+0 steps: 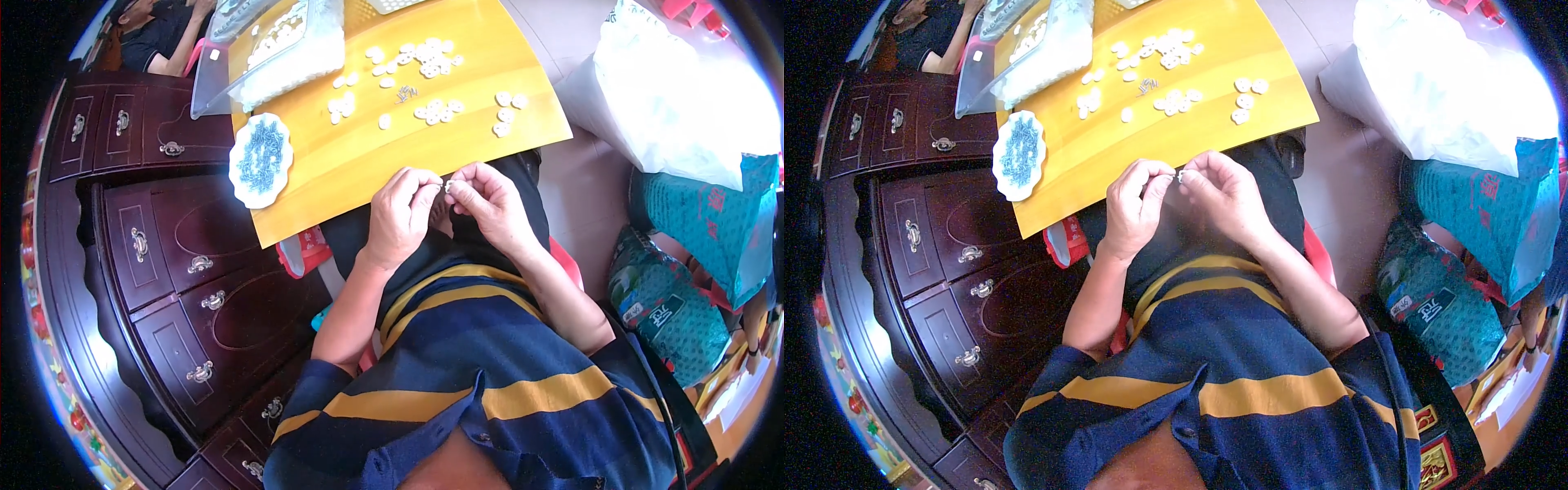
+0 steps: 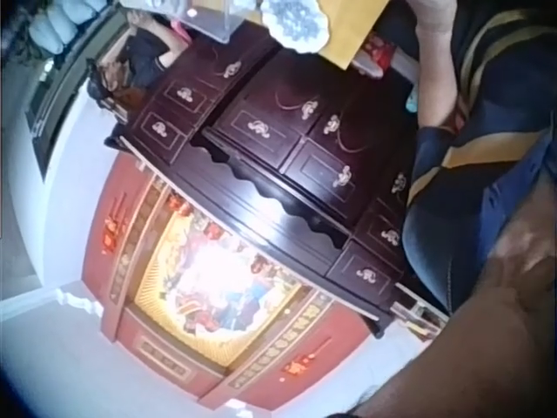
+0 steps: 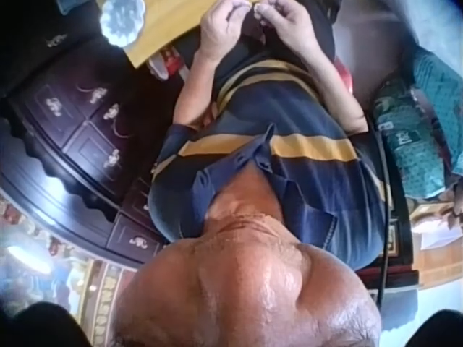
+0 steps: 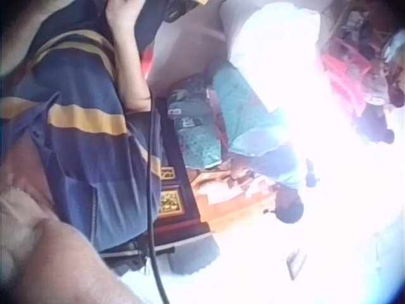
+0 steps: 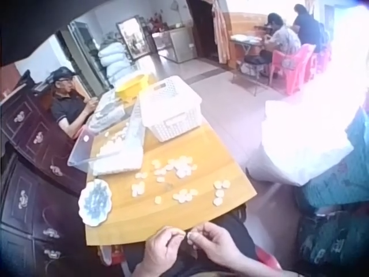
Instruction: Assembling small white plastic components with metal inserts by hand on a table.
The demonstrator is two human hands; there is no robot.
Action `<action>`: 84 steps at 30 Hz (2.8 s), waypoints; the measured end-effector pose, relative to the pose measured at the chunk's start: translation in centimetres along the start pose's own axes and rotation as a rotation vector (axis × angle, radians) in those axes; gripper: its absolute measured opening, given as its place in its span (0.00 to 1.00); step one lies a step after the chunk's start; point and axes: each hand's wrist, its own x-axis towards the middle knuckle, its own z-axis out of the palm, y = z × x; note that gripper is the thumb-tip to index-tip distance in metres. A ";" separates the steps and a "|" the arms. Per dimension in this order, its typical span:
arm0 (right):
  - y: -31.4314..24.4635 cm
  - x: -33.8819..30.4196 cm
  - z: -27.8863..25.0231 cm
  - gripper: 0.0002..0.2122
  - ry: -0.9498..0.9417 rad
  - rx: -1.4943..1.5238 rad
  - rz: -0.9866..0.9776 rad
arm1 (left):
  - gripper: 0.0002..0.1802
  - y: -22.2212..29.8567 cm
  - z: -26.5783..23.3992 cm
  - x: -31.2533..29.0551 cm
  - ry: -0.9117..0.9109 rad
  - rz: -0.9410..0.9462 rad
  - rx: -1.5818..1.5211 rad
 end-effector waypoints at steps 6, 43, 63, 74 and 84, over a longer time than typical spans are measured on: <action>0.0 0.0 -0.1 0.05 0.017 -0.043 -0.020 | 0.02 -0.1 0.0 -0.1 -0.038 -0.017 0.004; 0.4 -0.2 0.2 0.03 0.128 -0.363 -0.048 | 0.04 0.9 0.4 0.0 -0.084 -0.229 -0.114; -1.3 0.1 -0.3 0.06 0.059 0.178 0.022 | 0.08 -5.7 -2.6 6.5 0.150 -0.055 0.610; -0.9 -0.1 -0.5 0.06 0.014 0.221 0.051 | 0.04 -5.8 -2.1 4.0 0.143 -0.076 0.327; -1.8 0.9 -2.6 0.05 0.176 0.381 -0.009 | 0.13 -4.2 1.2 -5.1 -0.194 -0.281 -0.062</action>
